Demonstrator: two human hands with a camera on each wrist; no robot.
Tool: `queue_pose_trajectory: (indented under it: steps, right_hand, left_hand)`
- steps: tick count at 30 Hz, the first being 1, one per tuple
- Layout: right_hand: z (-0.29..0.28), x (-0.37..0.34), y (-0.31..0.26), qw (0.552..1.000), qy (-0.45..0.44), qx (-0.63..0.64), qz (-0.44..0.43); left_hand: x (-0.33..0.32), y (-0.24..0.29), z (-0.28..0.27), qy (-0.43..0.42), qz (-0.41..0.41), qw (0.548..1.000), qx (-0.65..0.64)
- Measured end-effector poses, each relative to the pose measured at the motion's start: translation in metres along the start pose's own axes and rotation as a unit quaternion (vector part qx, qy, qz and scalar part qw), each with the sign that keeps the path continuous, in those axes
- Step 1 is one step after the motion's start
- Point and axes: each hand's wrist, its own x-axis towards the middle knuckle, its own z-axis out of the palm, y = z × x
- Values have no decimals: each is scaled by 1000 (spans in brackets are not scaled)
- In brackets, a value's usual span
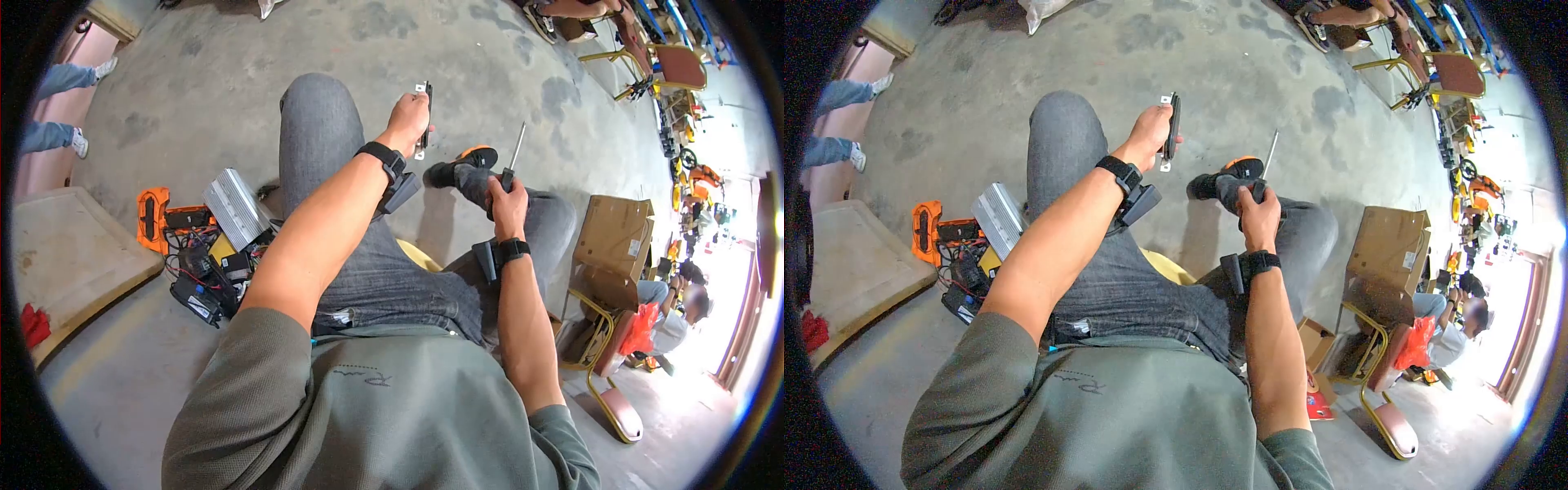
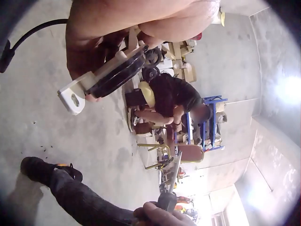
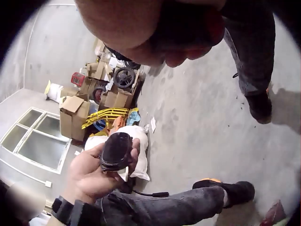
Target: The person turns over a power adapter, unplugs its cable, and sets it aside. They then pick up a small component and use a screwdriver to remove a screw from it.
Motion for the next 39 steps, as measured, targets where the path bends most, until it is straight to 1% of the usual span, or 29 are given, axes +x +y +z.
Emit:
queue_pose_trajectory:
  steps: [4, 6, 8, 9, 11, 12, 14, 15, 16, 18, 19, 22, 23, 25, 27, 29, 30, 32, 34, 35, 36, 38, 39]
  right_hand:
    - [-7, -1, 4, 999, 2, 33, 4]
    - [-7, -2, 3, 999, 19, 44, -24]
    - [-7, -2, 10, 999, 10, 49, -21]
    - [-5, -3, 13, 999, 14, 33, -11]
    - [-3, -1, 16, 1000, 25, 1, 6]
    - [-1, 2, 19, 1000, 28, 6, 7]
    - [-2, 10, 29, 999, 9, 29, -28]
    - [1, 9, 24, 999, 10, 30, -9]
    - [3, 8, 17, 999, 8, 31, -11]
    - [9, 4, 3, 994, -17, 102, 23]
    - [13, 4, 2, 996, -28, 87, 5]
    - [21, 5, 3, 997, -37, 59, 15]
    - [21, 4, 3, 997, -31, 67, 6]
    - [12, 1, -3, 998, -25, 60, 4]
    - [2, 2, -3, 998, -17, 61, 5]
    - [-10, 1, -1, 997, -8, 77, 21]
    - [-15, 0, 0, 993, -11, 116, 13]
    - [-21, -2, 3, 996, -4, 93, 1]
    - [-25, -3, 11, 995, -13, 101, 5]
    - [-24, -2, 13, 994, -24, 109, 8]
    - [-23, -3, 14, 993, -24, 115, 9]
    - [-23, -5, 13, 986, -81, 140, 43]
    - [-24, -8, 8, 983, -107, 135, 60]
  left_hand:
    - [-1, -2, 4, -3, -13, 1000, 13]
    - [0, -3, 6, -9, 0, 1000, 20]
    - [0, -3, 7, -9, -11, 1000, 17]
    - [0, -6, 7, -7, -23, 1000, 11]
    - [1, -9, 5, -2, -17, 1000, 18]
    - [2, -10, 5, 0, -12, 1000, 22]
    - [2, -13, 1, -5, -15, 1000, 22]
    - [2, -13, 0, -5, -17, 1000, 17]
    - [1, -13, -1, -2, -16, 1000, 17]
    - [-1, -15, -6, 5, -14, 1000, 13]
    - [-2, -16, -8, 9, -13, 1000, 15]
    - [-5, -12, -13, 14, -16, 1000, 21]
    - [-7, -9, -12, 23, -28, 999, 13]
    - [-5, -8, -8, 26, -40, 999, 2]
    - [-2, -8, -5, 6, -26, 1000, -1]
    - [2, -9, -1, 2, -18, 1000, 12]
    - [2, -10, 1, -1, -12, 1000, 25]
    - [3, -10, 2, -19, -14, 999, 30]
    - [-10, -2, 7, -63, -23, 997, 23]
    - [-8, -7, 9, -95, -37, 995, 15]
    - [-12, -5, 11, -95, -37, 995, 20]
    - [-22, -4, 18, -208, -77, 975, 0]
    - [-26, -4, 21, -241, -100, 965, 9]
